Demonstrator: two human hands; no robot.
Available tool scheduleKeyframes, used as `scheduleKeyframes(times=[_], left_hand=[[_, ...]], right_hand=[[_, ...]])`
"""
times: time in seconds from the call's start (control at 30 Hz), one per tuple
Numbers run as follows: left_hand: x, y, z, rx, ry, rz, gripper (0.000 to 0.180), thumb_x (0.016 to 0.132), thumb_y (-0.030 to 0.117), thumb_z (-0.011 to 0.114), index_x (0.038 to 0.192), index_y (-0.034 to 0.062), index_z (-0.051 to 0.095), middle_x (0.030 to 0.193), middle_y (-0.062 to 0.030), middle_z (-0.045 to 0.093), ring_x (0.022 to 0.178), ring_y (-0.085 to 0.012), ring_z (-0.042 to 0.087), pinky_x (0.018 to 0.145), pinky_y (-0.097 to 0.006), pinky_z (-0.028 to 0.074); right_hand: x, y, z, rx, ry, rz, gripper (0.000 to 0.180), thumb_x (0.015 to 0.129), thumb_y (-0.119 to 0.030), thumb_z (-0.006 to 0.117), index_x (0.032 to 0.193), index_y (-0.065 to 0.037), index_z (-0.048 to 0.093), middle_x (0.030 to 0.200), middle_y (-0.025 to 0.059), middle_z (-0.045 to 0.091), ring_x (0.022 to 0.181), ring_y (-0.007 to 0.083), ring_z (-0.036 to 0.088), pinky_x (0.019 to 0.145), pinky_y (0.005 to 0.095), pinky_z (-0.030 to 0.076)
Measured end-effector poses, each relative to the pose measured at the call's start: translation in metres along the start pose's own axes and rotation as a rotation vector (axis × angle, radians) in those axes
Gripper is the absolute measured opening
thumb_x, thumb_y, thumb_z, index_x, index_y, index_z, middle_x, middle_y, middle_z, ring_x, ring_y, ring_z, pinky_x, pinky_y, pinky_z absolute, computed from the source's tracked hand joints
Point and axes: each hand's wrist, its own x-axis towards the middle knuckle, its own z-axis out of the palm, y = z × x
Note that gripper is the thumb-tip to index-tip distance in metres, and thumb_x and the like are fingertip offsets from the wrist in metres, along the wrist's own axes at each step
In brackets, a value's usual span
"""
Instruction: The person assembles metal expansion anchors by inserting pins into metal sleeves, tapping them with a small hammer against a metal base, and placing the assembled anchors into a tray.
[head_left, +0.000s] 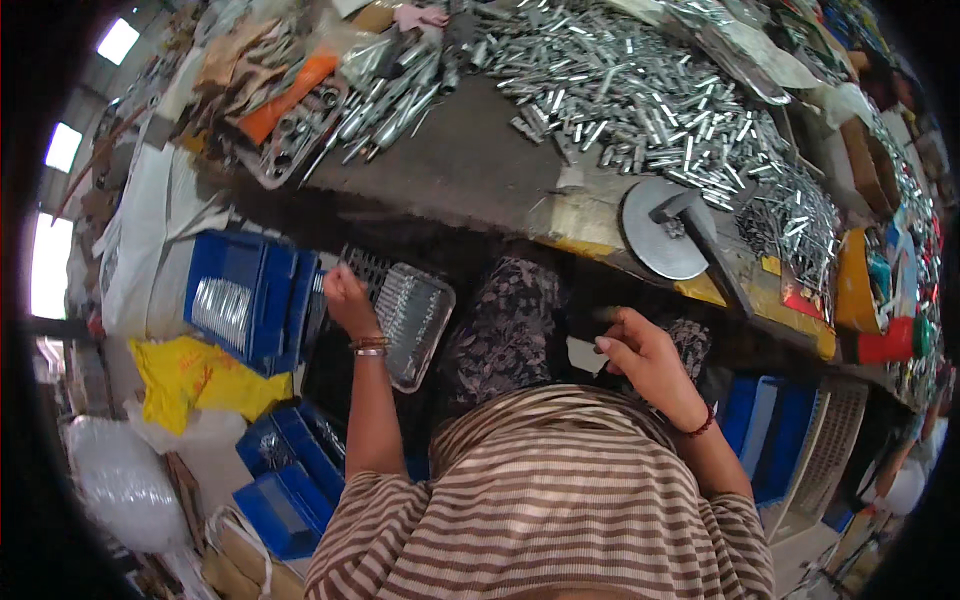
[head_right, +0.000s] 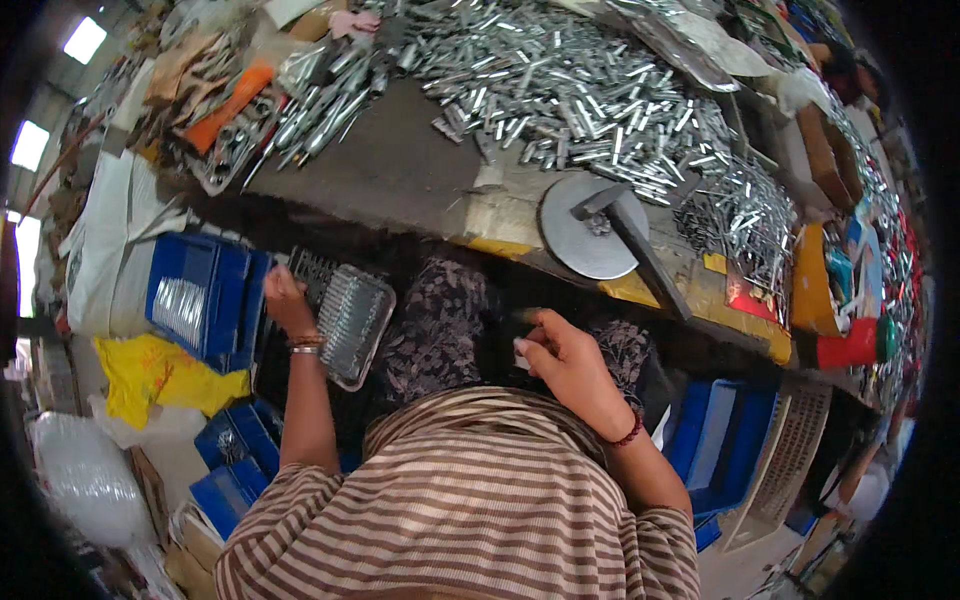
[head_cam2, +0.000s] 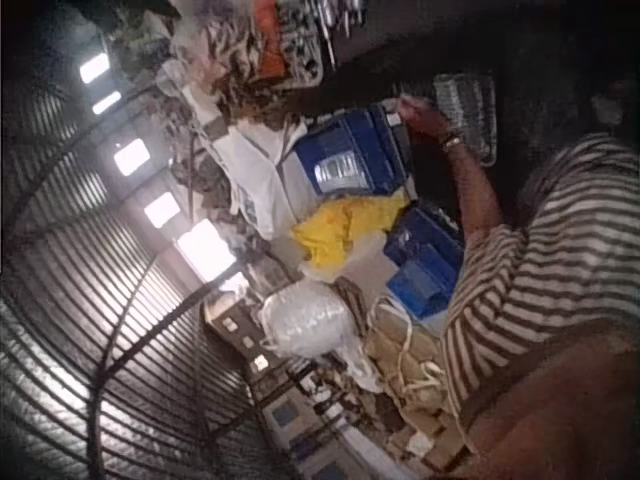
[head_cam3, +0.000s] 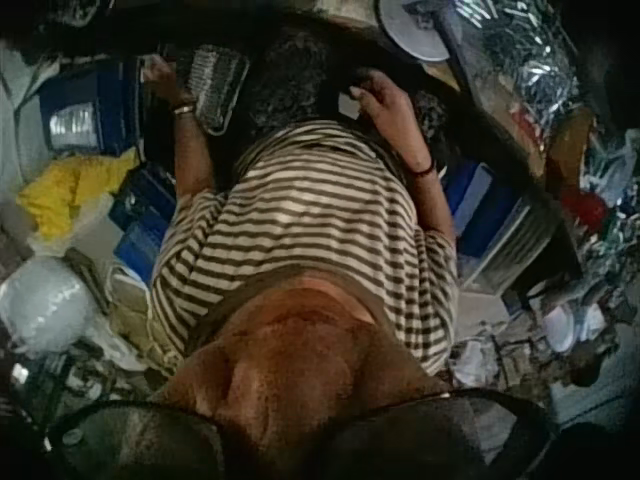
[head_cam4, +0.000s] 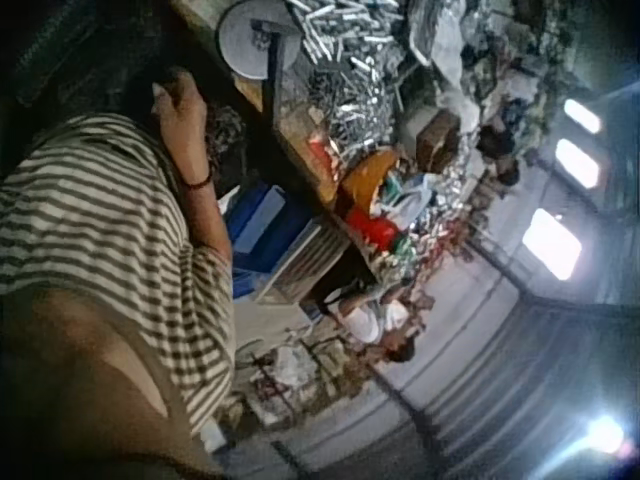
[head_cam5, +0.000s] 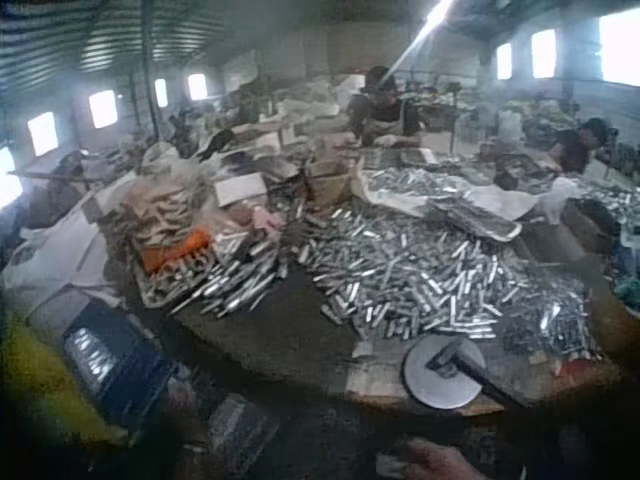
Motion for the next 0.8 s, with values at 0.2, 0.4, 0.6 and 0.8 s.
scheduleKeyframes(times=[0.2,0.4,0.6,0.8], left_hand=[[-0.021,0.229,0.083,-0.001,-0.475,0.618,0.028,0.096,0.022,0.076,0.115,0.0026,0.070,0.102,-0.0061,0.067,0.080,-0.0154,0.062,0.074,-0.030,0.051],[-0.001,0.240,0.165,0.431,-0.571,0.868,0.060,0.085,0.037,0.083,0.132,0.0056,0.064,0.124,-0.0178,0.067,0.113,-0.0360,0.064,0.096,-0.047,0.052],[-0.012,0.238,0.177,0.583,-0.552,0.984,0.053,0.086,0.039,0.083,0.123,0.0031,0.068,0.107,-0.0143,0.065,0.100,-0.0342,0.064,0.088,-0.044,0.052],[-0.053,0.249,0.156,0.071,-0.835,0.471,0.036,0.090,0.008,0.079,0.123,0.0042,0.066,0.093,0.0010,0.059,0.078,-0.0074,0.052,0.073,-0.025,0.048]], right_hand=[[-0.003,-0.022,0.003,-0.157,0.020,-0.113,0.030,0.098,-0.014,0.070,0.125,-0.002,0.064,0.082,0.0117,0.068,0.071,0.0173,0.065,0.068,0.0334,0.053],[-0.015,-0.026,-0.010,-0.279,0.102,-0.327,0.033,0.095,-0.020,0.072,0.122,-0.003,0.065,0.091,0.0183,0.071,0.081,0.0339,0.070,0.073,0.0422,0.055],[-0.047,-0.040,-0.068,-0.428,0.443,-0.441,0.024,0.090,-0.020,0.076,0.108,-0.005,0.071,0.090,0.0162,0.070,0.081,0.0352,0.070,0.071,0.0430,0.056],[-0.014,-0.030,-0.174,-0.765,1.027,-0.444,0.015,0.086,-0.006,0.069,0.101,-0.004,0.069,0.095,0.0138,0.068,0.090,0.0343,0.069,0.074,0.0434,0.056]])
